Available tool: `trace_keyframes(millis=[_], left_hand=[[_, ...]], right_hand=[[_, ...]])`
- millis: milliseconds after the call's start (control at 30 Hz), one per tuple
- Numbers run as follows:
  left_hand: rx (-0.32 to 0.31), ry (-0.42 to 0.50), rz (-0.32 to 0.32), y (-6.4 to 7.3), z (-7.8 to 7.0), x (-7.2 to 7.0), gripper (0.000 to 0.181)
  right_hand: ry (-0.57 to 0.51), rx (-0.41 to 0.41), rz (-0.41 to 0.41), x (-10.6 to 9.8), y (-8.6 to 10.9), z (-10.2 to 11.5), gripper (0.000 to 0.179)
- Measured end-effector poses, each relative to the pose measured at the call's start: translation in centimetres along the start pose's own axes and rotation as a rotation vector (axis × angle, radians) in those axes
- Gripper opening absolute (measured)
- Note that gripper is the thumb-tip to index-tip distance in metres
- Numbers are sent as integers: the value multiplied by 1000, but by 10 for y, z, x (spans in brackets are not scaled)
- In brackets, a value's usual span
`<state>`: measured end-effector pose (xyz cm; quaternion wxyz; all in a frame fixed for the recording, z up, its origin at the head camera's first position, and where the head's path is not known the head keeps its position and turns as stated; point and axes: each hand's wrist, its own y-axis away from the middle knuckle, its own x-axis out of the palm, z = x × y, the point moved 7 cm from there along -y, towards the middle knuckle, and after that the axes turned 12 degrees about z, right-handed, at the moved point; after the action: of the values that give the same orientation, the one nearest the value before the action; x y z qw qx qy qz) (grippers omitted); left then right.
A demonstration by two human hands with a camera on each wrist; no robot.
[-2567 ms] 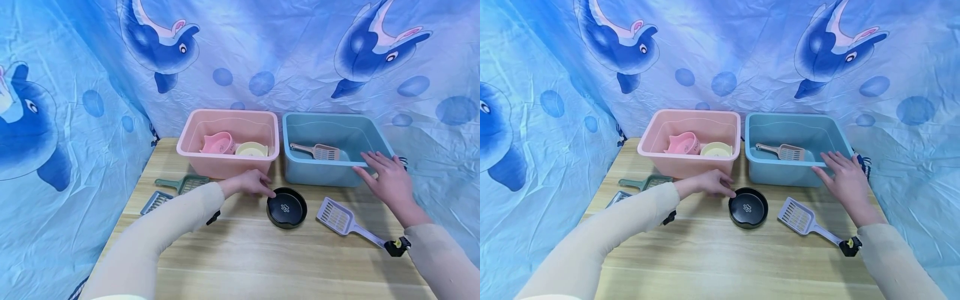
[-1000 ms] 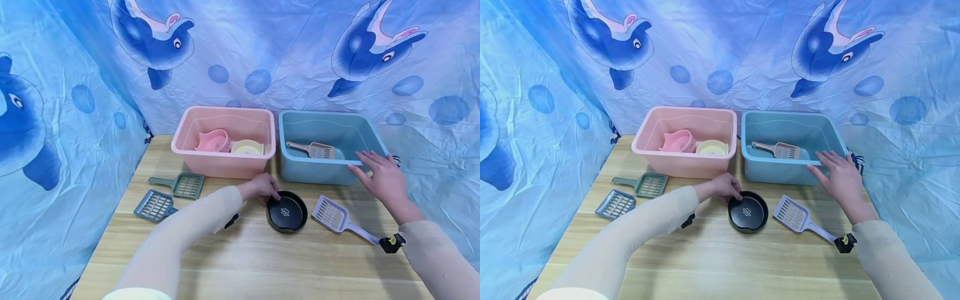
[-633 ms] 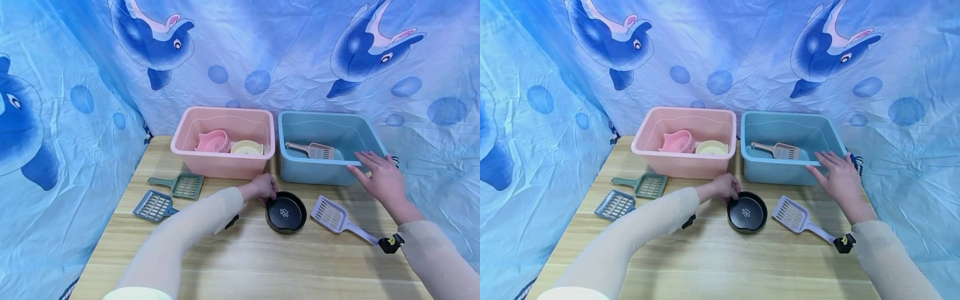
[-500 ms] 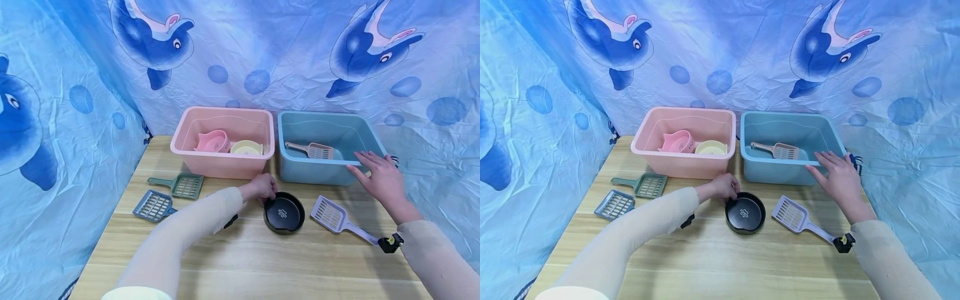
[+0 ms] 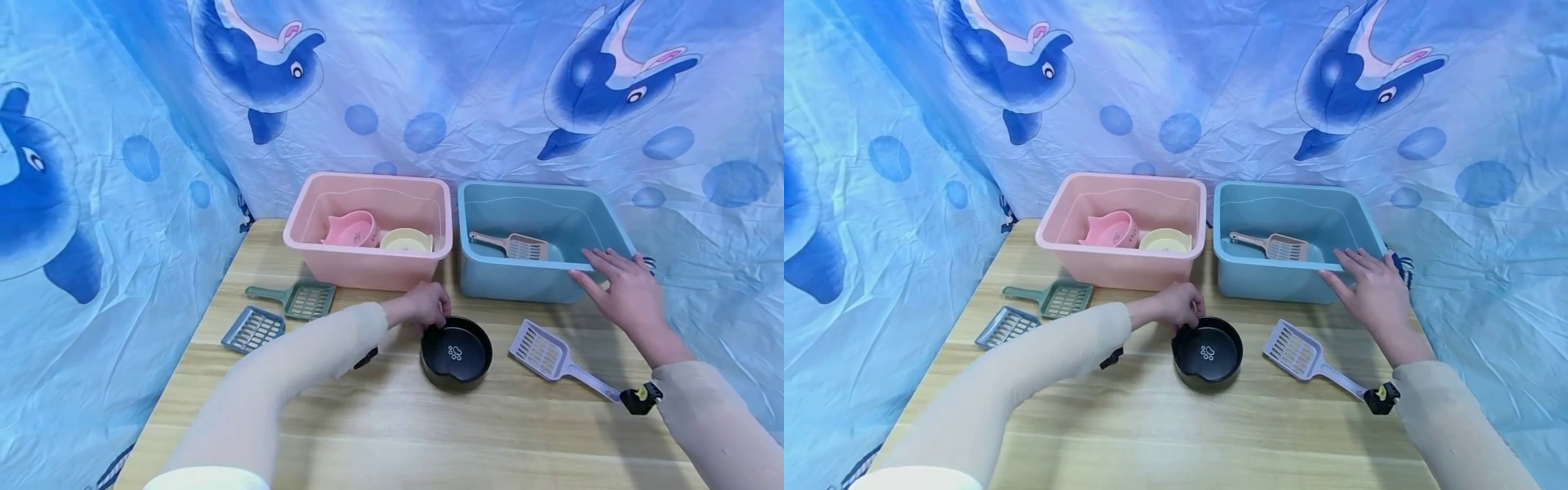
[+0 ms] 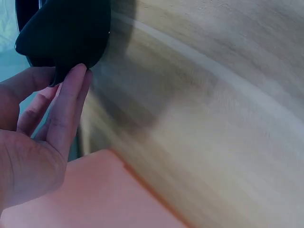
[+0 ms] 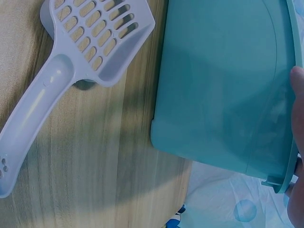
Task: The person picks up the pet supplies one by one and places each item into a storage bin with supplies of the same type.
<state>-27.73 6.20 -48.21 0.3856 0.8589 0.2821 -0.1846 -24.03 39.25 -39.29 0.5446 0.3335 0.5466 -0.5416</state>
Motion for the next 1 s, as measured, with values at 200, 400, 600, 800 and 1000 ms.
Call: trace_keyframes(millis=[200,400,600,800,1000], left_hand=[[76,-59,27,31,-15,-18,17],[117,-178,48,72,-39,-53,14],[110,-274,60,108,-61,-96,12],[108,-327,76,130,-80,-141,13],[84,-344,29,140,-87,-191,15]], right_hand=[[-1,3,12,1,0,2,62],[-10,-8,-3,0,1,1,62],[-11,-18,-5,-2,2,2,61],[-2,-17,-2,-1,3,2,61],[-3,-18,-6,-2,2,2,60]])
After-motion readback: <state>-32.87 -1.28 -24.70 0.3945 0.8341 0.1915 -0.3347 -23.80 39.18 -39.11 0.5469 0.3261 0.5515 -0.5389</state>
